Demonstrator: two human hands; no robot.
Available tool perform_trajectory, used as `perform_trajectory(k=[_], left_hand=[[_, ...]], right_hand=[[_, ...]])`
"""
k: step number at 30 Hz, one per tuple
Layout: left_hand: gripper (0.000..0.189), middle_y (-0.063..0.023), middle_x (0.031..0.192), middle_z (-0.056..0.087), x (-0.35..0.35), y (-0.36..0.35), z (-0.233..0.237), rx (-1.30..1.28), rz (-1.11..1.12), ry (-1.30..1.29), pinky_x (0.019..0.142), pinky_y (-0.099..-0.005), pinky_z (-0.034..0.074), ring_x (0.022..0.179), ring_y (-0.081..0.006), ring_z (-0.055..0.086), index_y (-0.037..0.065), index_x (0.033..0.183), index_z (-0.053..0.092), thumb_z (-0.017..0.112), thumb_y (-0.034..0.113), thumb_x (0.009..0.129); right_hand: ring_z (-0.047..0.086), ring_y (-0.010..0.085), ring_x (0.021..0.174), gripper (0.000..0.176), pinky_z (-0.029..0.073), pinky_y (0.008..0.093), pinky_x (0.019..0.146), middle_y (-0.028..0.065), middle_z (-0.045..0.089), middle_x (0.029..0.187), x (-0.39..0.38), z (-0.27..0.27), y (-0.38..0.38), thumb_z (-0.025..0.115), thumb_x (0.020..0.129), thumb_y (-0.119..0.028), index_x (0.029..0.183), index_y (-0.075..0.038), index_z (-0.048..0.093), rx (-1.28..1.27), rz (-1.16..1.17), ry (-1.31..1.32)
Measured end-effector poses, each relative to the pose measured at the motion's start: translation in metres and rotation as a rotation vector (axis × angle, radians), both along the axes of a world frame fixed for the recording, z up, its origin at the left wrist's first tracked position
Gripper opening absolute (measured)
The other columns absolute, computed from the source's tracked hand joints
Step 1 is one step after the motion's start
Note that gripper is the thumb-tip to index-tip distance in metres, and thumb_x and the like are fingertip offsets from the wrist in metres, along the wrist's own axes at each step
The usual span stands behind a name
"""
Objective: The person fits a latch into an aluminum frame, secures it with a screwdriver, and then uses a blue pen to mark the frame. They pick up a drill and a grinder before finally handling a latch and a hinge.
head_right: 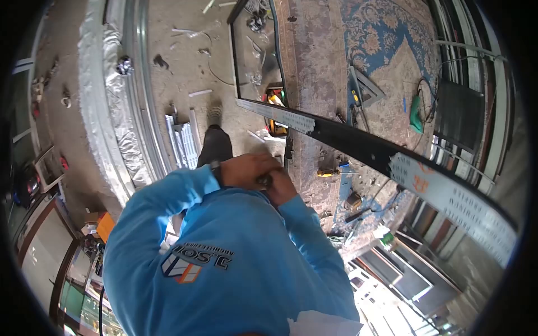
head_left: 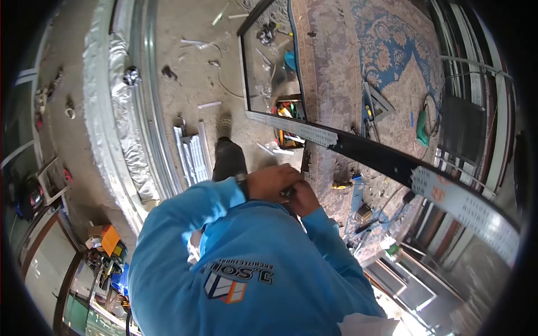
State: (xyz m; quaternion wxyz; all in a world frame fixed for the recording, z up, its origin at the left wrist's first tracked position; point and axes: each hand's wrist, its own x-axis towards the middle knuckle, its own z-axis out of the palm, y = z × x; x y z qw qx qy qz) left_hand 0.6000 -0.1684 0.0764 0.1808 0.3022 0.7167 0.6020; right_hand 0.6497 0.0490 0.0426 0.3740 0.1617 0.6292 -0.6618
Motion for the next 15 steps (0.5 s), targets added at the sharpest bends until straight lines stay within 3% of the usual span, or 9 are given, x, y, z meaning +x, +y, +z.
perform_trajectory(k=[2,5,6,9,10,13,15], left_hand=[[0.067,-0.0178,0.121,0.062,0.002,-0.034,-0.006,0.0,0.055,-0.135,0.101,-0.0458,0.05,0.116,-0.0379,0.06,0.003,0.13,0.057,0.081,0.014,0.069],[0.067,-0.0174,0.125,0.06,0.014,-0.069,-0.038,0.036,0.219,-0.251,0.102,-0.0453,0.049,0.118,-0.0381,0.057,0.002,0.13,0.055,0.082,0.011,0.069],[0.067,-0.0172,0.126,0.059,0.019,-0.077,-0.051,0.052,0.287,-0.276,0.102,-0.0452,0.048,0.12,-0.0381,0.055,0.001,0.13,0.054,0.082,0.01,0.07],[0.067,-0.0171,0.126,0.059,0.038,-0.087,-0.097,0.043,0.429,-0.291,0.101,-0.0456,0.049,0.118,-0.0393,0.056,0.0,0.13,0.054,0.082,0.01,0.07],[0.068,-0.0178,0.126,0.059,0.039,-0.09,-0.111,0.048,0.41,-0.34,0.1,-0.0461,0.049,0.117,-0.0394,0.056,0.001,0.13,0.053,0.083,0.011,0.069],[0.068,-0.0195,0.126,0.058,0.053,-0.085,-0.164,-0.05,0.412,-0.415,0.101,-0.0459,0.049,0.117,-0.0399,0.056,0.001,0.13,0.054,0.083,0.011,0.07],[0.072,-0.0207,0.127,0.058,0.062,-0.068,-0.207,-0.102,0.437,-0.472,0.101,-0.0464,0.049,0.118,-0.0411,0.056,0.001,0.133,0.052,0.085,0.012,0.07]], right_hand=[[0.067,0.0257,0.103,0.025,0.057,0.037,0.084,0.0161,0.065,0.115,-0.028,0.033,-0.063,0.054,0.099,-0.013,0.121,-0.002,0.059,-0.141,-0.324,-0.497],[0.065,0.0169,0.098,0.023,0.058,0.0314,0.078,0.0093,0.063,0.112,-0.04,0.0,-0.102,0.046,0.103,-0.009,0.122,-0.005,0.058,0.049,-0.117,-0.597],[0.063,0.0162,0.091,0.026,0.056,0.0306,0.074,0.0076,0.061,0.105,-0.039,-0.016,-0.113,0.046,0.099,-0.006,0.123,-0.004,0.057,0.053,-0.103,-0.584],[0.062,0.0161,0.09,0.032,0.055,0.0306,0.073,0.0075,0.061,0.106,-0.026,-0.085,-0.111,0.044,0.095,-0.002,0.125,-0.003,0.056,0.021,0.099,-0.597],[0.061,0.0154,0.087,0.036,0.054,0.0299,0.071,0.0075,0.06,0.104,-0.026,-0.099,-0.117,0.043,0.091,0.0,0.125,-0.003,0.056,-0.086,0.087,-0.558],[0.06,0.0153,0.085,0.033,0.053,0.0306,0.07,0.0078,0.06,0.101,-0.025,-0.14,-0.127,0.046,0.094,-0.002,0.125,-0.003,0.056,0.01,-0.048,-0.691],[0.06,0.0144,0.084,0.027,0.054,0.0307,0.07,0.0053,0.06,0.097,-0.026,-0.181,-0.115,0.053,0.098,-0.007,0.124,-0.004,0.056,-0.005,0.007,-0.746]])
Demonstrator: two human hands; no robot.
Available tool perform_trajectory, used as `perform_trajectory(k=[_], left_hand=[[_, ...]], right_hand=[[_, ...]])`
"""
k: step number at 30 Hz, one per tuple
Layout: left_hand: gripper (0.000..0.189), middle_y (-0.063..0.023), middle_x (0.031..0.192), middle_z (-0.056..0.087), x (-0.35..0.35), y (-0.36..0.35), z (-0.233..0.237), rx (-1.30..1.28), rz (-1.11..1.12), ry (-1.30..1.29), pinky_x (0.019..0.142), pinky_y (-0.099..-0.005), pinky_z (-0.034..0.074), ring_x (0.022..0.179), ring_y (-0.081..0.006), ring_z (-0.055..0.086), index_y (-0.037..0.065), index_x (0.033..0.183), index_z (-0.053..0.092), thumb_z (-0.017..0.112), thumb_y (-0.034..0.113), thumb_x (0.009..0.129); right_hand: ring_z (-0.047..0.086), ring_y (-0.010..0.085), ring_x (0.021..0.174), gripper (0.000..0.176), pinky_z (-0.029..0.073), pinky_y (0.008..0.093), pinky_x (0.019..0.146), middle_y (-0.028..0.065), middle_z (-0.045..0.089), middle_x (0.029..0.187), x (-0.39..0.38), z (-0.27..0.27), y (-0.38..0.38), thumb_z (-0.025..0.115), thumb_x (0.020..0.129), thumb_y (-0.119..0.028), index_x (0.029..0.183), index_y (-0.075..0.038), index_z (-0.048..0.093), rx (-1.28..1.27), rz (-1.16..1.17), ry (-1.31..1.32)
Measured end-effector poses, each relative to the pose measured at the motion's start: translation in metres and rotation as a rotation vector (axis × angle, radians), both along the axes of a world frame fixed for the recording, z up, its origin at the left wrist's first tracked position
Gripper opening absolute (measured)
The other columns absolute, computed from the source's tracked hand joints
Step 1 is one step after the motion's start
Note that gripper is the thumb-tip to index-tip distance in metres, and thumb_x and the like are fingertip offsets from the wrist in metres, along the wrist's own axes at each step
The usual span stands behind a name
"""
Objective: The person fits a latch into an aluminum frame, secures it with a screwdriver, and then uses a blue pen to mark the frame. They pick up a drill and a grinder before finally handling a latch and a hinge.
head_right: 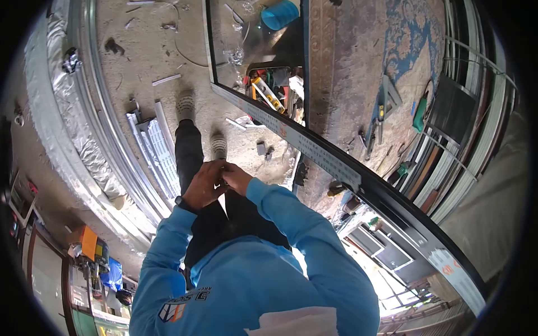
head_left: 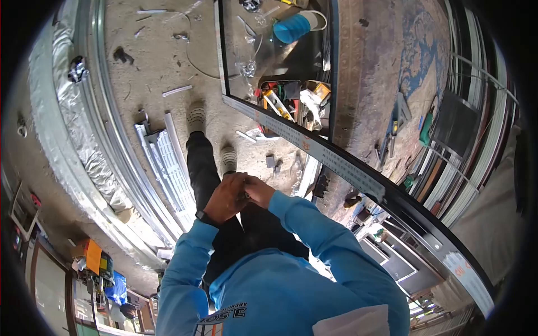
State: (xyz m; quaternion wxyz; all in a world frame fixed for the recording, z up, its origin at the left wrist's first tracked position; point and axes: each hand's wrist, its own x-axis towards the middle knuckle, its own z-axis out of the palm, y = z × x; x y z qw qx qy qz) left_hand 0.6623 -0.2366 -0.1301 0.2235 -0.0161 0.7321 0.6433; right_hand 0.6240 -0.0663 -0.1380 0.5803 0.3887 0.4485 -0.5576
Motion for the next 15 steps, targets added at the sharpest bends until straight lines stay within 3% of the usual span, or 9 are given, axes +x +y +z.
perform_trajectory(k=[5,8,10,12,15], left_hand=[[0.074,-0.0235,0.128,0.059,-0.018,0.04,-0.075,-0.137,0.064,-0.059,0.102,-0.0473,0.048,0.12,-0.0434,0.056,0.0,0.14,0.049,0.084,0.015,0.077],[0.067,-0.0224,0.126,0.061,-0.024,0.049,-0.111,-0.136,0.127,-0.177,0.098,-0.0452,0.05,0.116,-0.0412,0.06,0.0,0.138,0.05,0.081,0.016,0.081],[0.063,-0.0214,0.123,0.063,-0.018,0.055,-0.138,-0.16,0.19,-0.12,0.095,-0.0427,0.052,0.111,-0.0378,0.064,0.0,0.137,0.052,0.08,0.013,0.082],[0.061,-0.0206,0.122,0.064,-0.023,0.046,-0.144,-0.134,0.105,-0.2,0.095,-0.0413,0.053,0.109,-0.0352,0.066,-0.001,0.136,0.053,0.08,0.01,0.082],[0.058,-0.0208,0.116,0.066,-0.056,0.036,-0.136,-0.062,0.183,-0.11,0.091,-0.0408,0.054,0.106,-0.0358,0.067,-0.001,0.132,0.056,0.082,0.009,0.081]], right_hand=[[0.059,0.0132,0.076,0.021,0.055,0.0307,0.065,0.0037,0.06,0.089,0.006,-0.129,0.057,0.057,0.099,-0.013,0.118,-0.005,0.06,0.045,-0.001,-0.006],[0.059,0.0152,0.067,0.011,0.055,0.033,0.058,0.0034,0.058,0.081,0.012,-0.224,0.111,0.061,0.095,-0.018,0.102,-0.01,0.057,0.421,-0.138,0.144],[0.058,0.0149,0.065,0.017,0.053,0.0319,0.057,0.0027,0.058,0.078,0.005,-0.279,0.16,0.066,0.094,-0.023,0.102,-0.011,0.058,0.563,-0.12,0.114],[0.059,0.0145,0.067,0.021,0.052,0.0322,0.059,0.0042,0.059,0.084,0.012,-0.348,0.227,0.068,0.094,-0.03,0.101,-0.011,0.061,0.701,0.101,0.154],[0.061,0.0168,0.071,0.022,0.054,0.0348,0.062,0.0061,0.061,0.086,-0.021,-0.377,0.257,0.069,0.094,-0.031,0.1,-0.01,0.063,0.793,0.082,0.344]])
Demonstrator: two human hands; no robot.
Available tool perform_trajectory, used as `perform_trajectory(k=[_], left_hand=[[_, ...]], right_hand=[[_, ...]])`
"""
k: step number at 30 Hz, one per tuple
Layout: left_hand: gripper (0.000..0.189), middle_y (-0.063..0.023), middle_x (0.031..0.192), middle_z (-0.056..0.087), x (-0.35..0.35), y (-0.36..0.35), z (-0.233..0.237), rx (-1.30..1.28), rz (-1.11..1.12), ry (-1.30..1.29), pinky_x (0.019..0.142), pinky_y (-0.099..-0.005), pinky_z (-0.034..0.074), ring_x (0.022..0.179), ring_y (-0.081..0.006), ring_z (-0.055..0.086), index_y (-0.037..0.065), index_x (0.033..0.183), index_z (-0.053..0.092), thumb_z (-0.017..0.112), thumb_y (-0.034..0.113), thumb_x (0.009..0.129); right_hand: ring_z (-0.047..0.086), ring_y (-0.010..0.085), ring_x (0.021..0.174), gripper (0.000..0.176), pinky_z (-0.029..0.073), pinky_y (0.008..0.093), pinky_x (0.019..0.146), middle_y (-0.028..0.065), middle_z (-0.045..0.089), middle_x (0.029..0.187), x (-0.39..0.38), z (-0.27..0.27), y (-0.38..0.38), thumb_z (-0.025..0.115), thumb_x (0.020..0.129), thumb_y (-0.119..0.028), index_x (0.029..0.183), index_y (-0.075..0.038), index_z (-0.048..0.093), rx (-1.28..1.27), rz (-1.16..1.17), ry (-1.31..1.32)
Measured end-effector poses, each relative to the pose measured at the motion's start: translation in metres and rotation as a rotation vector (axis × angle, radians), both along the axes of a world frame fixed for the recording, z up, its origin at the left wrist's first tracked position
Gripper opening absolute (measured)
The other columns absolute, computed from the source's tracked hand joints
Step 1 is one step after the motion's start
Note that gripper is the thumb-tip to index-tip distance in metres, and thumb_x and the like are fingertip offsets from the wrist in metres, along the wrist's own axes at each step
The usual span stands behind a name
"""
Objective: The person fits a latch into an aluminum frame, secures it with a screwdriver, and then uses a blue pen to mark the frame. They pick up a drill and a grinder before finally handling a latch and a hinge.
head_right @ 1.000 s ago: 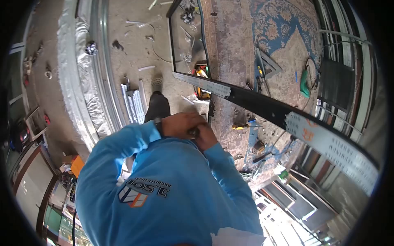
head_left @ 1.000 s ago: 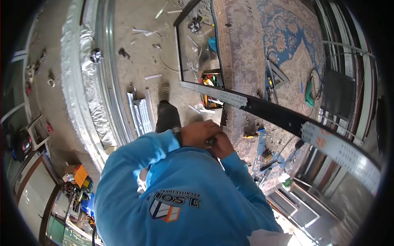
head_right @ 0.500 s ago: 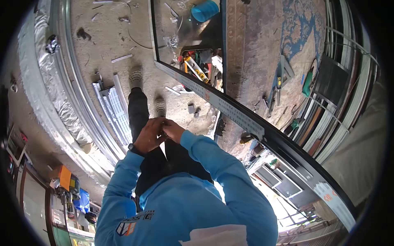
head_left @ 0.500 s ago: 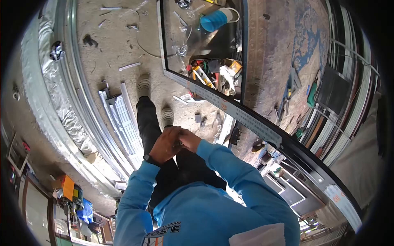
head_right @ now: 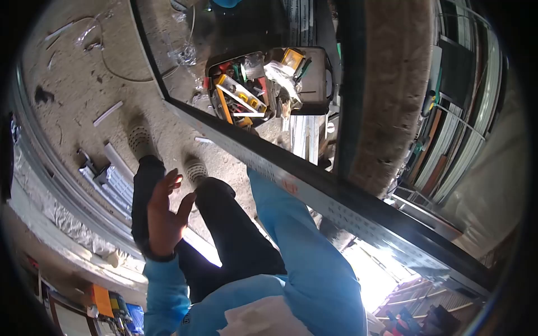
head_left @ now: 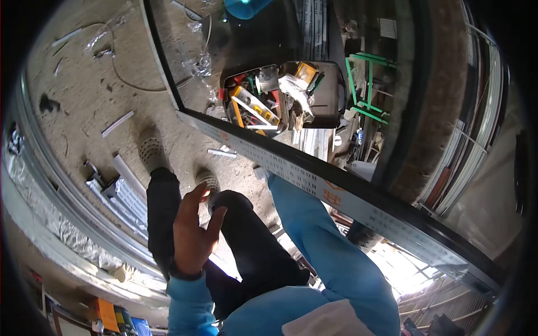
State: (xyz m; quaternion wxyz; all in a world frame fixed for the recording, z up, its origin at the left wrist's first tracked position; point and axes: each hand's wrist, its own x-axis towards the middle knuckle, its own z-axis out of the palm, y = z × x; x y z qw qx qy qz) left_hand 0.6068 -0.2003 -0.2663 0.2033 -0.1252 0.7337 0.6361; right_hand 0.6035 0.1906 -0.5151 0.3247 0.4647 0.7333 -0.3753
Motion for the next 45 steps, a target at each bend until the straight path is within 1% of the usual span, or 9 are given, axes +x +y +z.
perform_trajectory(k=[3,8,11,18,21,25,27,36,45], left_hand=[[0.059,-0.0203,0.114,0.066,-0.027,-0.011,0.009,-0.004,0.037,0.096,0.089,-0.0407,0.055,0.105,-0.0358,0.068,-0.002,0.13,0.057,0.083,0.007,0.078],[0.06,-0.0185,0.109,0.067,-0.045,-0.035,0.011,-0.101,-0.019,0.206,0.086,-0.0424,0.056,0.098,-0.0349,0.068,0.0,0.13,0.058,0.084,0.013,0.077],[0.061,-0.023,0.119,0.065,-0.036,-0.044,0.011,-0.12,-0.021,0.215,0.099,-0.0414,0.052,0.113,-0.0351,0.065,-0.005,0.135,0.054,0.078,0.007,0.08],[0.052,-0.0218,0.117,0.068,-0.024,-0.05,-0.008,-0.37,-0.184,0.386,0.077,-0.0403,0.06,0.098,-0.0379,0.068,-0.006,0.131,0.056,0.078,0.018,0.09],[0.049,-0.0215,0.115,0.069,-0.019,-0.05,-0.007,-0.406,-0.188,0.397,0.076,-0.0401,0.059,0.096,-0.037,0.068,-0.005,0.129,0.059,0.078,0.018,0.09],[0.05,-0.0211,0.114,0.069,-0.014,-0.05,-0.005,-0.449,-0.158,0.42,0.075,-0.0403,0.059,0.094,-0.0359,0.069,-0.004,0.129,0.06,0.079,0.018,0.088],[0.05,-0.0205,0.114,0.069,-0.013,-0.048,-0.003,-0.432,-0.155,0.437,0.076,-0.0401,0.058,0.094,-0.0354,0.069,-0.003,0.128,0.06,0.08,0.017,0.087],[0.057,-0.0172,0.105,0.069,-0.002,-0.042,-0.005,-0.374,-0.236,0.49,0.08,-0.0437,0.057,0.089,-0.0331,0.068,0.0,0.127,0.06,0.084,0.024,0.081],[0.068,-0.0188,0.107,0.068,-0.003,-0.043,0.001,-0.302,-0.32,0.491,0.08,-0.0444,0.056,0.092,-0.0351,0.068,0.0,0.134,0.056,0.085,0.017,0.075]], right_hand=[[0.063,0.0191,0.075,0.024,0.055,0.0373,0.065,0.0081,0.062,0.089,-0.062,-0.02,0.013,0.069,0.093,-0.032,0.099,-0.009,0.065,0.072,0.061,0.202],[0.067,0.0383,0.102,0.052,0.054,0.0487,0.087,0.0221,0.066,0.117,-0.173,-0.076,0.06,0.068,0.092,-0.026,0.14,-0.018,0.047,0.449,0.487,0.416],[0.068,0.0418,0.108,0.068,0.053,0.0517,0.093,0.025,0.069,0.119,-0.237,-0.074,0.07,0.064,0.093,-0.025,0.155,-0.026,0.036,0.599,0.743,0.223],[0.066,0.0382,0.116,0.068,0.052,0.0492,0.099,0.021,0.069,0.124,-0.265,-0.085,0.088,0.062,0.091,-0.02,0.153,-0.027,0.037,0.838,1.025,-0.156],[0.066,0.0382,0.116,0.062,0.052,0.0473,0.098,0.021,0.069,0.124,-0.245,-0.095,0.106,0.062,0.09,-0.017,0.149,-0.023,0.043,0.701,0.839,0.043],[0.072,0.0337,0.086,0.056,0.058,0.0431,0.08,0.0175,0.073,0.105,-0.208,-0.15,0.126,0.068,0.092,-0.022,0.144,-0.019,0.047,0.554,0.699,0.736],[0.054,0.0141,0.057,0.021,0.051,0.0347,0.049,0.0014,0.057,0.076,-0.209,-0.117,0.078,0.064,0.097,-0.019,0.117,-0.015,0.058,-0.223,-0.009,0.349],[0.069,0.0275,0.087,0.013,0.059,0.0508,0.083,0.0118,0.064,0.089,-0.236,-0.155,0.014,0.057,0.096,-0.014,0.101,-0.002,0.057,-0.602,-0.494,0.115],[0.065,0.0339,0.107,0.022,0.057,0.0502,0.093,0.0171,0.062,0.106,-0.238,-0.203,0.023,0.054,0.099,-0.02,0.103,0.001,0.059,-0.515,-0.101,0.482]])
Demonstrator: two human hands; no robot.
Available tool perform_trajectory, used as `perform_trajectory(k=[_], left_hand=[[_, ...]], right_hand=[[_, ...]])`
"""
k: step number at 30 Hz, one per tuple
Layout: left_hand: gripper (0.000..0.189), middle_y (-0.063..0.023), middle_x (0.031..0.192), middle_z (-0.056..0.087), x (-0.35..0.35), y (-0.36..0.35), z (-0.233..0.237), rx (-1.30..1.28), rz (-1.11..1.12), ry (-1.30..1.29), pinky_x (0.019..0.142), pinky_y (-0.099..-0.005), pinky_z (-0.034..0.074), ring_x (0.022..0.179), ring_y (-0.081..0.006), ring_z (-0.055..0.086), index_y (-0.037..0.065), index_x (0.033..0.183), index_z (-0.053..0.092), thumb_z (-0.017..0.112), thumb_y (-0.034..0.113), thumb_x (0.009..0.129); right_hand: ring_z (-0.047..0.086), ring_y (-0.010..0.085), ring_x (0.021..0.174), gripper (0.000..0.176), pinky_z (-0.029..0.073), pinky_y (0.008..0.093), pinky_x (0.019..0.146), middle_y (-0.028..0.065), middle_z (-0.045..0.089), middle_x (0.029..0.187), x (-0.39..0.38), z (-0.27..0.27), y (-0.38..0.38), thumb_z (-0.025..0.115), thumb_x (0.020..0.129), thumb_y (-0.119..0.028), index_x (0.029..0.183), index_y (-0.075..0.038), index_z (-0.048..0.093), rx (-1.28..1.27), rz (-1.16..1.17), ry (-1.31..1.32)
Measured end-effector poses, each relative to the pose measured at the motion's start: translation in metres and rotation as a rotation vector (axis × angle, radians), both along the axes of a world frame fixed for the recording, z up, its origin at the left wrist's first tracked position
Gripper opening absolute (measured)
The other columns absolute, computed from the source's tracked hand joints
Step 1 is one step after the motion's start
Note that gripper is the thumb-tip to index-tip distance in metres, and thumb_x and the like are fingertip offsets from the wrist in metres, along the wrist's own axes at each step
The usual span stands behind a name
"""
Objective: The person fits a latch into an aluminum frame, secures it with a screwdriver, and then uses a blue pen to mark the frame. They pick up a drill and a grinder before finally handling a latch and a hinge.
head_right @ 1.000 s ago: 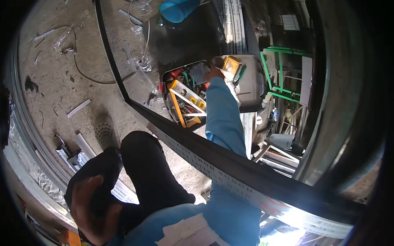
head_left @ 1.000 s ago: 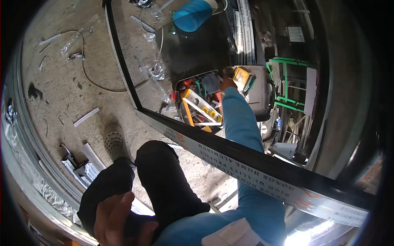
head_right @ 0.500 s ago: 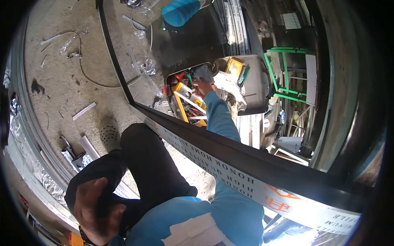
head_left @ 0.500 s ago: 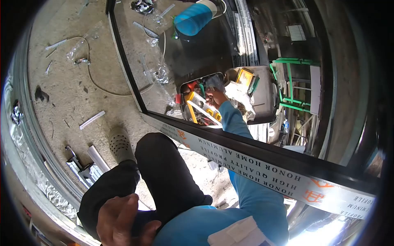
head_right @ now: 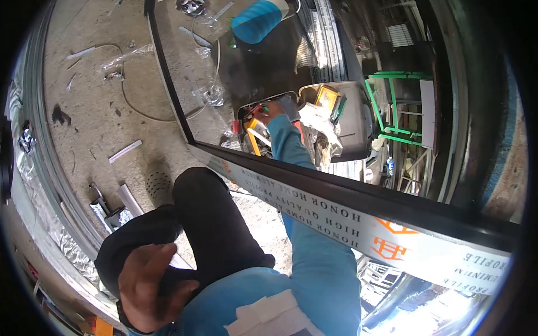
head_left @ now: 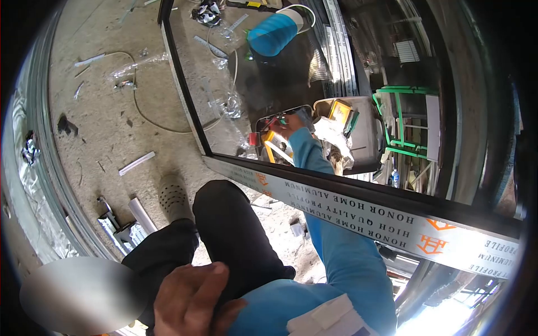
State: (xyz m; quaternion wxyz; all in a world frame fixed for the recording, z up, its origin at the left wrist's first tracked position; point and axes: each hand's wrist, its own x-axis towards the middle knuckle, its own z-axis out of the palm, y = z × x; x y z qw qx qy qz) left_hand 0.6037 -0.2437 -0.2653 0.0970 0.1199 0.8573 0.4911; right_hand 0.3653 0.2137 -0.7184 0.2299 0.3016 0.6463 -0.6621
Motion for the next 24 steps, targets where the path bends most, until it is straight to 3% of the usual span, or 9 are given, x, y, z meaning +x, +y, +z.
perform_trajectory(k=[3,6,8,10,12,16,17,20,24], left_hand=[[0.073,-0.0192,0.106,0.068,-0.009,0.008,0.009,0.085,-0.01,-0.036,0.076,-0.0439,0.055,0.089,-0.0358,0.067,0.001,0.134,0.056,0.088,0.011,0.069],[0.058,-0.0147,0.104,0.068,-0.011,0.01,0.008,0.169,-0.047,-0.133,0.077,-0.042,0.056,0.089,-0.0312,0.067,0.001,0.129,0.058,0.082,0.018,0.08],[0.065,-0.0149,0.104,0.068,-0.008,0.018,0.008,0.213,-0.01,-0.162,0.074,-0.041,0.055,0.086,-0.0303,0.068,0.001,0.131,0.057,0.086,0.01,0.074],[0.056,-0.0127,0.102,0.068,-0.001,0.026,0.003,0.308,0.067,-0.174,0.076,-0.0397,0.056,0.085,-0.0247,0.067,0.0,0.13,0.057,0.082,0.008,0.081],[0.048,-0.0091,0.102,0.067,0.003,0.029,-0.007,0.512,0.209,-0.123,0.081,-0.0364,0.056,0.09,-0.0189,0.067,0.0,0.131,0.056,0.076,0.011,0.09],[0.038,-0.0109,0.117,0.066,0.002,0.004,-0.004,0.854,1.253,-0.123,0.081,-0.033,0.054,0.092,-0.0233,0.067,0.001,0.128,0.055,0.068,0.019,0.097],[0.037,-0.0125,0.119,0.065,0.01,-0.01,0.004,0.8,1.466,-0.198,0.082,-0.0344,0.054,0.096,-0.0237,0.065,0.001,0.129,0.055,0.065,0.02,0.099],[0.039,-0.0145,0.121,0.064,0.053,-0.051,0.033,0.661,1.818,-0.476,0.084,-0.0358,0.054,0.1,-0.0241,0.064,-0.001,0.13,0.054,0.064,0.022,0.099],[0.045,-0.0152,0.121,0.064,0.129,-0.065,0.089,0.531,1.351,-0.715,0.085,-0.0356,0.054,0.101,-0.0242,0.065,-0.002,0.13,0.054,0.068,0.025,0.096]], right_hand=[[0.067,0.0298,0.106,0.026,0.058,0.0436,0.089,0.0121,0.064,0.104,0.028,0.047,-0.028,0.063,0.096,-0.026,0.103,-0.001,0.065,-0.032,-0.39,-0.035],[0.066,0.0252,0.112,0.024,0.056,0.0394,0.091,0.0108,0.07,0.116,0.059,0.094,-0.058,0.06,0.097,-0.024,0.11,-0.012,0.077,1.499,1.471,-0.114],[0.065,0.0294,0.112,0.024,0.052,0.0446,0.096,0.0153,0.07,0.117,0.106,-0.068,0.018,0.061,0.093,-0.021,0.104,-0.007,0.078,1.471,1.213,0.267],[0.066,0.0305,0.11,0.026,0.052,0.0437,0.095,0.0156,0.07,0.116,0.172,0.008,-0.057,0.06,0.094,-0.024,0.108,-0.007,0.075,0.981,0.773,0.015],[0.067,0.0315,0.107,0.029,0.053,0.0428,0.094,0.0159,0.07,0.114,0.235,0.062,-0.127,0.06,0.095,-0.028,0.111,-0.007,0.073,0.852,0.764,-0.018],[0.068,0.0336,0.102,0.036,0.054,0.041,0.091,0.0165,0.071,0.112,0.313,0.195,-0.239,0.06,0.097,-0.034,0.119,-0.007,0.067,0.867,0.97,0.478],[0.068,0.0334,0.1,0.032,0.055,0.0413,0.087,0.0164,0.071,0.111,0.307,0.292,-0.294,0.065,0.094,-0.027,0.118,-0.006,0.067,0.582,0.665,0.162],[0.067,0.0343,0.094,0.029,0.054,0.0431,0.083,0.017,0.067,0.102,0.258,0.544,-0.396,0.071,0.088,-0.018,0.112,-0.003,0.066,0.172,0.844,0.742],[0.067,0.038,0.091,0.018,0.054,0.0486,0.08,0.0193,0.067,0.089,0.226,0.839,-0.543,0.065,0.081,-0.017,0.092,-0.003,0.066,-0.154,1.429,1.085]])
